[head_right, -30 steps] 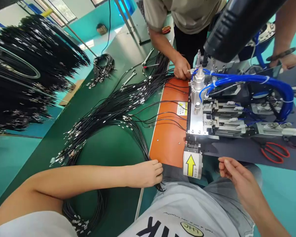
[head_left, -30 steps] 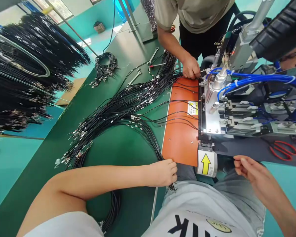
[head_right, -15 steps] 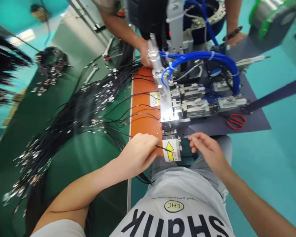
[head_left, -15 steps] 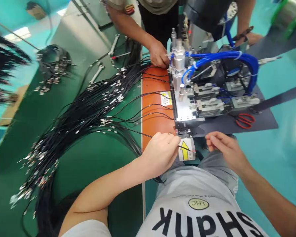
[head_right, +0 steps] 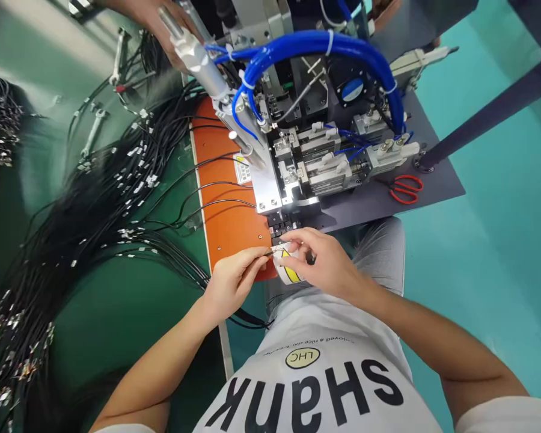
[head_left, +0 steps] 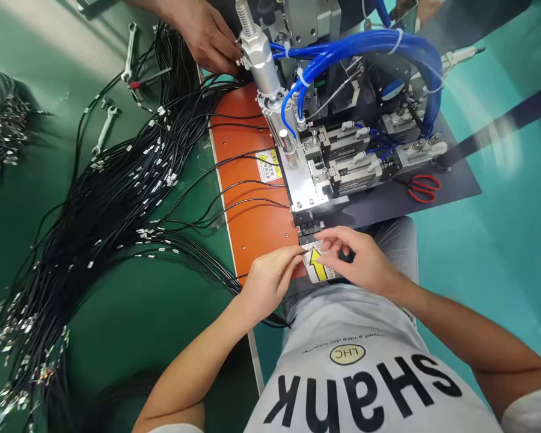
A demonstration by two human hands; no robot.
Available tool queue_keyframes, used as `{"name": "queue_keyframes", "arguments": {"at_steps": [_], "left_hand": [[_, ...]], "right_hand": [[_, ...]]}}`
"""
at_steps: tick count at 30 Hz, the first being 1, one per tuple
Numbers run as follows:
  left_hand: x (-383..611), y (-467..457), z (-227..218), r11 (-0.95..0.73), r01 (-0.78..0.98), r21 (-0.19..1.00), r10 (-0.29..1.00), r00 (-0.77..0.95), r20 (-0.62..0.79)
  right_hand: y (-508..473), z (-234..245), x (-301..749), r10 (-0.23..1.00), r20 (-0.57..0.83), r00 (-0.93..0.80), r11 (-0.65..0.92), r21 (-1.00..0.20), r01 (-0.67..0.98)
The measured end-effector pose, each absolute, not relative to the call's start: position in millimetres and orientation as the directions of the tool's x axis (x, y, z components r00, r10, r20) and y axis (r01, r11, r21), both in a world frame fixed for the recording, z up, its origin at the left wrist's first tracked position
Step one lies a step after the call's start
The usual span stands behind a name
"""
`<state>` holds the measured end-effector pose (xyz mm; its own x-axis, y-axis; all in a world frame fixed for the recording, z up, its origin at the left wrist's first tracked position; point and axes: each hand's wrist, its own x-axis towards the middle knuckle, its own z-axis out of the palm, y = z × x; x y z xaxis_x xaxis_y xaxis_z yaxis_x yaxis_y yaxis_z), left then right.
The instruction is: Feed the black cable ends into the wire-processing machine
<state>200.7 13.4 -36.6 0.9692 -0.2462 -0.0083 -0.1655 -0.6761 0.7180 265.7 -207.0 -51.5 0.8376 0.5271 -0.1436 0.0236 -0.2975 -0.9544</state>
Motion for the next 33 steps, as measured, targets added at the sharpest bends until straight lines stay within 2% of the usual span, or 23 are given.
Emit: {"name": "queue_keyframes", "arguments": {"at_steps": [3,5,8,11,14,21,27,33], "left_hand": [[204.4,3.0,-34.1,-0.694,-0.168,0.7,-0.267,0.963,-0.033],[208.3,-3.1,-33.0,-0.686,-0.134,0.715,-0.251,0.966,-0.061],[213.1,-8.1,-33.3,-0.619,-0.086,0.781,-0.219,0.973,-0.067],[215.5,-8.3,-34.9,-0.518,-0.006,0.855,-0.176,0.979,-0.099],[216.3,-7.3,-35.2,-0.418,0.08,0.905,-0.128,0.981,-0.146],[216.1,-9.3,-32.2,-0.374,0.09,0.923,-0.099,0.986,-0.137],[214.3,-7.1,-32.4,-0.389,0.078,0.918,-0.121,0.983,-0.135],[213.5,-7.6,-32.9,-0.435,0.021,0.9,-0.108,0.991,-0.075]], "right_hand": [[-193.1,-47.7,266.3,0.541,-0.031,0.841,-0.279,-0.949,0.145],[-191.5,-45.8,267.1,0.538,-0.014,0.843,-0.283,-0.945,0.165],[-198.5,-44.4,270.0,0.526,-0.108,0.844,-0.282,-0.958,0.053],[-208.9,-45.1,275.3,0.496,-0.247,0.833,-0.177,-0.967,-0.182],[-213.6,-47.4,279.8,0.51,-0.312,0.802,-0.094,-0.947,-0.309],[-205.2,-55.7,285.1,0.558,-0.333,0.76,0.02,-0.91,-0.414],[-205.2,-58.4,289.3,0.571,-0.35,0.743,0.008,-0.902,-0.432],[-205.3,-61.3,289.7,0.568,-0.327,0.755,-0.001,-0.918,-0.396]]}}
